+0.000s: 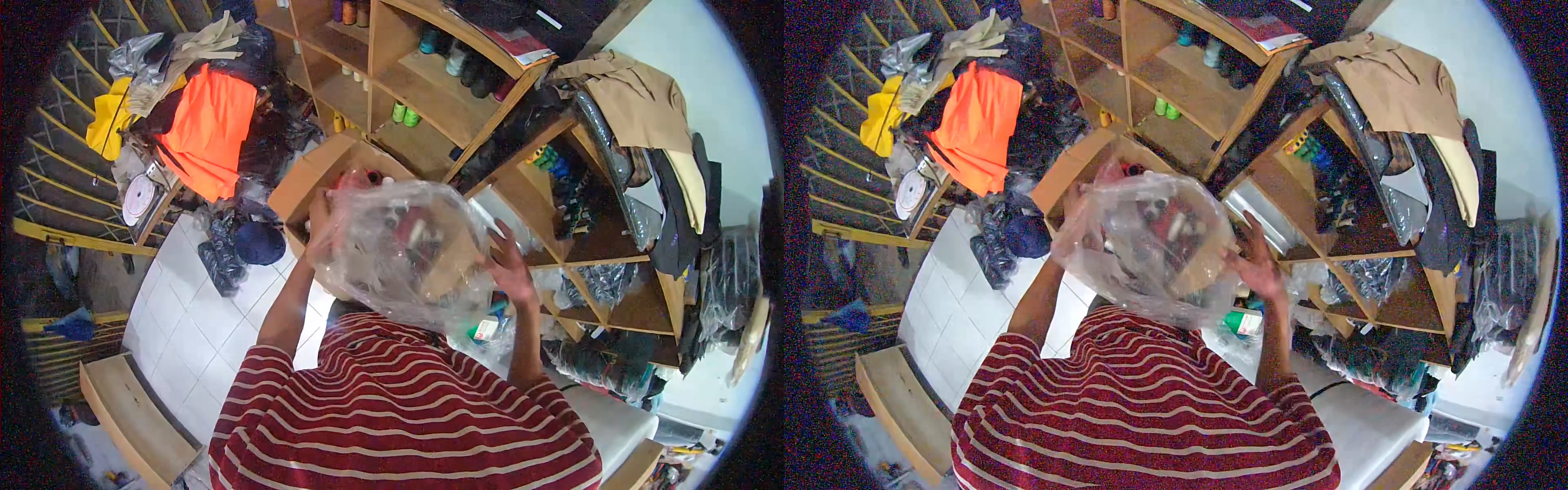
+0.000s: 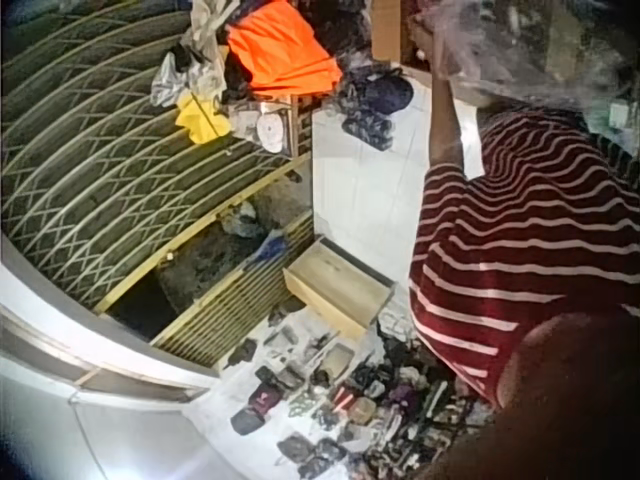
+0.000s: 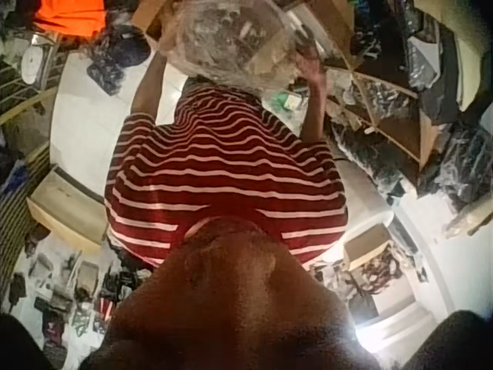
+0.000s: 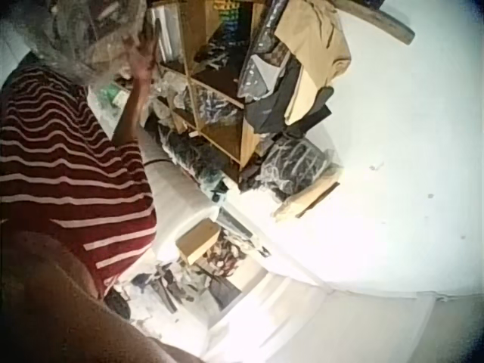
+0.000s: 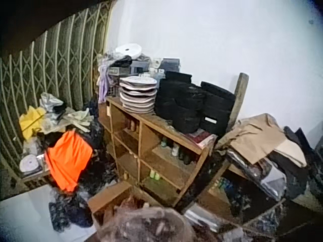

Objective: The person unpacks a plastic bag containing small thread spools and places them into a cardboard box. They then pick up two red thread spools from the box, inspect them, and place them back. The task involves sorting and organizing sewing supplies in a cluttered room.

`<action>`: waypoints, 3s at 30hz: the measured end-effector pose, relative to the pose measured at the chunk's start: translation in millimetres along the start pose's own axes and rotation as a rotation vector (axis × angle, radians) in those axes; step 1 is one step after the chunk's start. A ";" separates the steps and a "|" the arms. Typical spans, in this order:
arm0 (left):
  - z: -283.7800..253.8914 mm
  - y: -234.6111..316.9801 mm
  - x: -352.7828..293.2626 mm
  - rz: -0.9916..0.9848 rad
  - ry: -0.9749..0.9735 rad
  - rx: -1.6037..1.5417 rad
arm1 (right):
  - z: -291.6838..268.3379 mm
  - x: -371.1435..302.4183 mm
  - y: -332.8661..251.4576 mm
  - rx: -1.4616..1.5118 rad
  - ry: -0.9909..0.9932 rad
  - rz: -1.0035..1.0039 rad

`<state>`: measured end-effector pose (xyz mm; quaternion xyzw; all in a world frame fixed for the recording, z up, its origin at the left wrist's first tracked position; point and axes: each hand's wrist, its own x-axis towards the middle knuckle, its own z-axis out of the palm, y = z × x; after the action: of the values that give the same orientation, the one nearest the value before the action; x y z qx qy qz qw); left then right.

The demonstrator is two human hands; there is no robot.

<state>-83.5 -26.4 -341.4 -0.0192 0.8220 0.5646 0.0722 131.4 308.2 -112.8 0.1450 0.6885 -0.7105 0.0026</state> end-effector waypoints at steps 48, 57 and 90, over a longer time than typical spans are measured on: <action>0.1 39.0 -28.9 0.328 -0.176 0.350 | 29.9 3.9 -133.6 -0.778 -0.525 -0.543; 9.0 22.6 -26.2 0.423 -0.207 0.340 | 138.4 -26.8 -65.8 -1.793 -0.679 -0.412; 10.5 20.2 -38.6 0.364 -0.148 0.309 | -92.0 59.9 41.3 -0.266 -0.233 0.094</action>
<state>-46.6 -11.3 -321.0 0.1816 0.8810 0.4357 0.0315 101.0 407.8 -166.6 0.0920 0.7639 -0.6243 0.1348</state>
